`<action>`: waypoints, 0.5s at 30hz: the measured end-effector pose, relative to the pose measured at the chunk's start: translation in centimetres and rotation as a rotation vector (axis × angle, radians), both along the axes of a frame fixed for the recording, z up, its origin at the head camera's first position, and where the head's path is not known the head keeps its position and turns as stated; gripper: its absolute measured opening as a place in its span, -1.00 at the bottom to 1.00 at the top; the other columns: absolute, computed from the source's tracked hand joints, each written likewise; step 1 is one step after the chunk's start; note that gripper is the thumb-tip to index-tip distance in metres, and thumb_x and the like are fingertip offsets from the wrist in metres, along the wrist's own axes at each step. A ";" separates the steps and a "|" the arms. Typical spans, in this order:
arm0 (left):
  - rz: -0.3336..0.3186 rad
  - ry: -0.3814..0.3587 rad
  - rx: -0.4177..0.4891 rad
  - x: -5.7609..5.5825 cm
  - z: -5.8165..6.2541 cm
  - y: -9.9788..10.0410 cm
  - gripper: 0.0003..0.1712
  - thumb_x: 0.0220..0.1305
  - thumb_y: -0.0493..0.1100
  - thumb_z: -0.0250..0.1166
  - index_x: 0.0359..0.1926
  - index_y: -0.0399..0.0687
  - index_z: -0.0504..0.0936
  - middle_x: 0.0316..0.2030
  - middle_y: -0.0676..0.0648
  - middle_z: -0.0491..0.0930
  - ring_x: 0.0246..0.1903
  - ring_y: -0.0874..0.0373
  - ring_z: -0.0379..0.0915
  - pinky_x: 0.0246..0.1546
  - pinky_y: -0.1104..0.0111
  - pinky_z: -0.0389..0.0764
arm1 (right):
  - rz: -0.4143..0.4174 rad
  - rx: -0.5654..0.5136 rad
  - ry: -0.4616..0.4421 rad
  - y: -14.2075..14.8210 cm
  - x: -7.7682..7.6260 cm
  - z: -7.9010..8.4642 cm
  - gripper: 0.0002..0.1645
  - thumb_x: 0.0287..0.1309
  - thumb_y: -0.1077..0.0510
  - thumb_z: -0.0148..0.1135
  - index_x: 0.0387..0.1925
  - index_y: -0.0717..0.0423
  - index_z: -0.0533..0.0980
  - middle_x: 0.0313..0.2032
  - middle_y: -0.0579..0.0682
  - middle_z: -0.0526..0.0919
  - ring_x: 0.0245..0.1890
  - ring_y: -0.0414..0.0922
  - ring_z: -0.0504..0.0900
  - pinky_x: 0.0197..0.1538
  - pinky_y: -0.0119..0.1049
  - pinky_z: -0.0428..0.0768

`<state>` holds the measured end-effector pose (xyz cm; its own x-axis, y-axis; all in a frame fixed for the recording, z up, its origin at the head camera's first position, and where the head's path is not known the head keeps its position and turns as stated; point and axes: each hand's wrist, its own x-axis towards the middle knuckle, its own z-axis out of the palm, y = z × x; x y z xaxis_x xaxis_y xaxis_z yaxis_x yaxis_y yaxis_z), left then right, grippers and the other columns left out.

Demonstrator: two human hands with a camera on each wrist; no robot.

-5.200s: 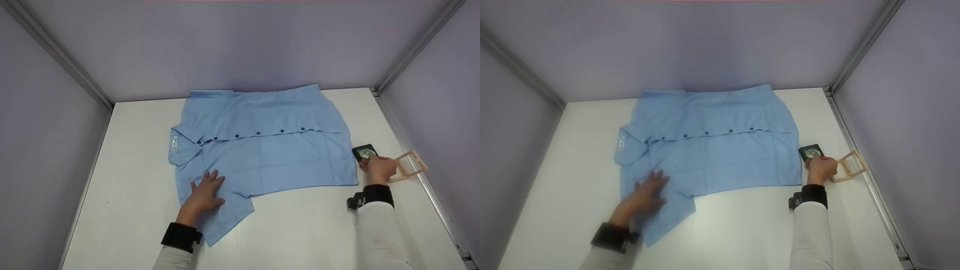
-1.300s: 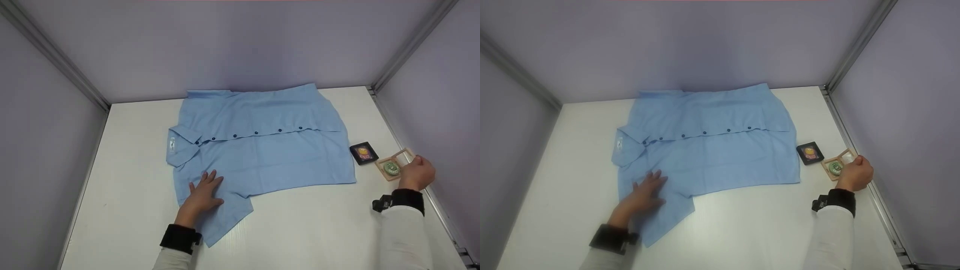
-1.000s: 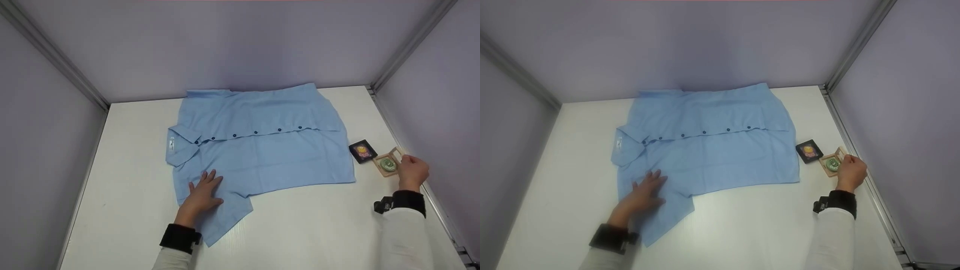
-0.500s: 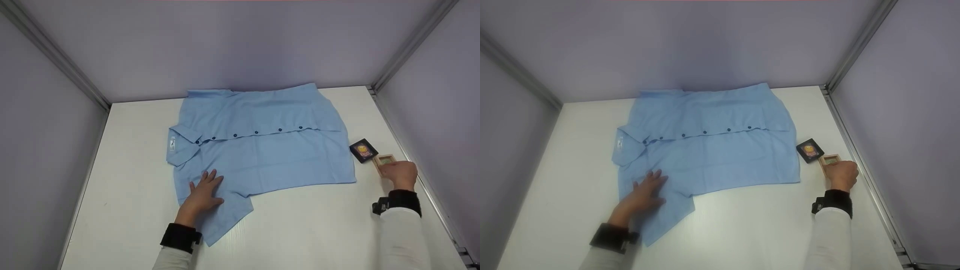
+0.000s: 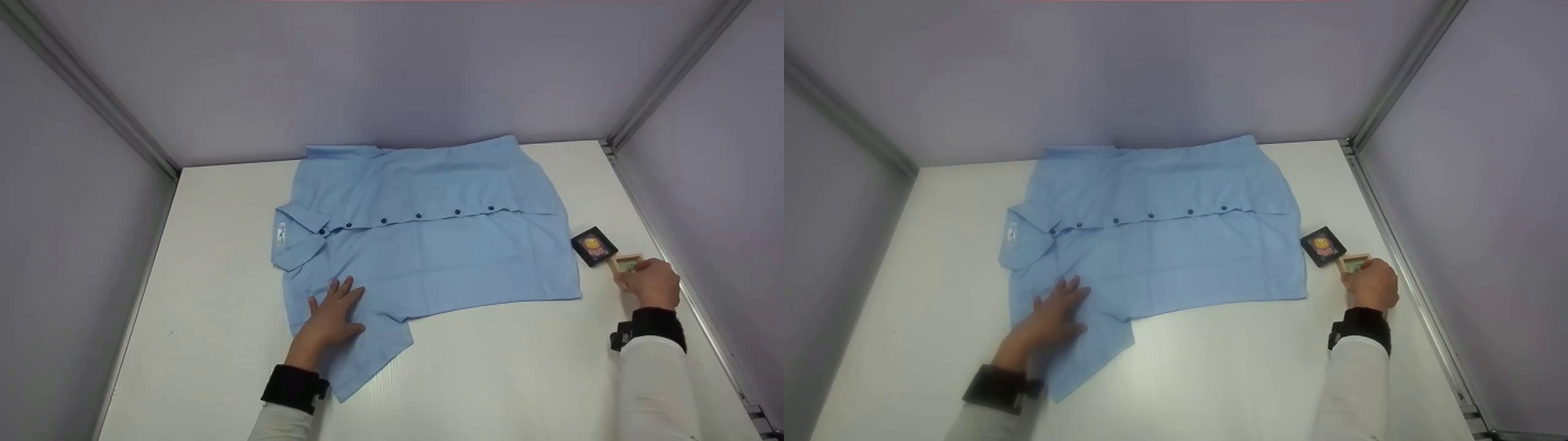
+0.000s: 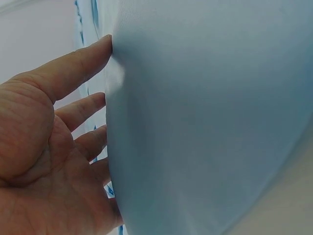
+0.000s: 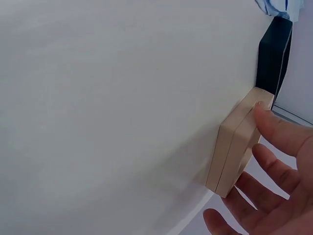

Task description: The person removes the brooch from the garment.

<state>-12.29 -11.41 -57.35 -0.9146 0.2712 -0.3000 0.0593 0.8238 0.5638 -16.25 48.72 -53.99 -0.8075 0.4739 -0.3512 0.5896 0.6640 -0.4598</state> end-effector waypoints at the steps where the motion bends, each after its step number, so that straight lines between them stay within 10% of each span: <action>1: 0.000 0.000 0.002 0.0 0.0 0.0 -0.12 0.10 -0.14 0.48 0.44 -0.01 0.33 0.50 -0.13 0.02 0.49 -0.15 -0.34 0.25 -0.37 -0.38 | 0.002 0.005 -0.004 -0.1 0.0 0.1 -0.19 0.20 -0.04 0.26 0.26 0.47 0.29 0.18 0.50 0.37 0.11 0.41 0.39 -0.10 0.08 0.47; 15: -0.017 0.030 0.001 0.2 0.0 -0.2 -0.14 0.08 -0.14 0.48 0.41 -0.06 0.36 0.48 -0.17 0.07 0.48 -0.18 -0.25 0.24 -0.40 -0.32 | 0.041 0.034 0.049 -0.2 -0.1 -0.7 -0.08 0.21 0.03 0.22 0.36 0.50 0.06 0.17 0.59 0.30 0.10 0.41 0.37 -0.03 0.18 0.44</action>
<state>-12.13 -11.57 -57.31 -0.9182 0.2874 -0.2725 0.0903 0.8219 0.5624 -16.35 48.49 -54.67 -0.8422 0.4511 -0.2954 0.5392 0.7026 -0.4644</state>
